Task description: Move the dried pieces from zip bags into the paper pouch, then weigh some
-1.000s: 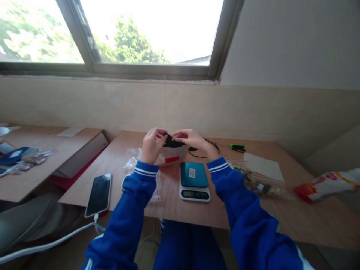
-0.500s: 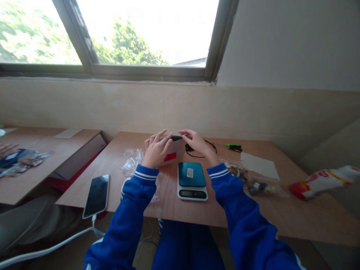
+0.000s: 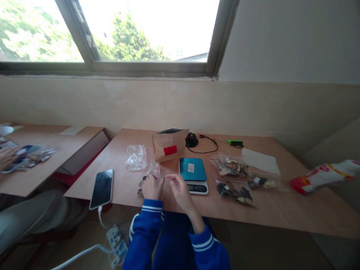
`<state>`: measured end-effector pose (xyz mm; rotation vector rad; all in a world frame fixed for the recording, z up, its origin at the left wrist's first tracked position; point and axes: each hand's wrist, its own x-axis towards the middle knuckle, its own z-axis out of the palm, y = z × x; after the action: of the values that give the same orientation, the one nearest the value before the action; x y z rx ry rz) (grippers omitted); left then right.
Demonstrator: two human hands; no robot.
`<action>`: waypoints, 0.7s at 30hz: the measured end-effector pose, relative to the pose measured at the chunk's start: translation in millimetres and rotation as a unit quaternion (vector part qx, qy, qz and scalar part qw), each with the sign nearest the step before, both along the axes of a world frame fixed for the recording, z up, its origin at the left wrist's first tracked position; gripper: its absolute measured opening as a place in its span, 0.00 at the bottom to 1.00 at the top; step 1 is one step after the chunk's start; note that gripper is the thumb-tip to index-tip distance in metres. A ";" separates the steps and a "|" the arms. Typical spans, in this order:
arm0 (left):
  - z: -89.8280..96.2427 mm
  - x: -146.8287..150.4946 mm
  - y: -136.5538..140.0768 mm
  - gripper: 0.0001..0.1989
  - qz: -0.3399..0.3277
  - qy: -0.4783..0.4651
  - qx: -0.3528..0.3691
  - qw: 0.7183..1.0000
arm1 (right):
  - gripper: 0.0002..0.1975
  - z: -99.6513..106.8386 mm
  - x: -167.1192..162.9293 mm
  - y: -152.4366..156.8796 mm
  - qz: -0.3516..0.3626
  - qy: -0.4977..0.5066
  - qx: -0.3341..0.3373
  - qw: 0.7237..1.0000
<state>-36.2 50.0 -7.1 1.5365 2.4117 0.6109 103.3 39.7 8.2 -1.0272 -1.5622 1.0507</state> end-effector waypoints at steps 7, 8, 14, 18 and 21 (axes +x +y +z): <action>0.9 3.0 -16.6 0.05 -0.002 -0.035 0.080 0.996 | 0.12 -42.4 -16.7 -4.2 0.024 0.085 -0.095 0.992; -0.1 0.4 -19.7 0.07 0.022 -0.020 0.108 0.994 | 0.12 -44.1 -18.2 -0.6 0.022 0.084 -0.097 0.992; -20.9 -36.2 -20.6 0.18 0.115 -0.104 0.113 0.981 | 0.17 -52.3 -34.0 19.5 0.008 -0.048 -0.124 0.991; -34.0 -51.3 -19.4 0.14 0.050 -0.175 0.120 0.976 | 0.16 -51.3 -50.4 32.3 0.023 -0.077 -0.113 0.990; -38.2 -49.3 -24.8 0.16 -0.010 -0.252 0.151 0.956 | 0.14 -51.4 -58.8 36.1 0.044 -0.078 -0.103 0.991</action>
<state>-85.6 25.2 -45.3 1.2961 1.9757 1.2436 44.5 75.9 -43.2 -1.2134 -1.6617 1.2375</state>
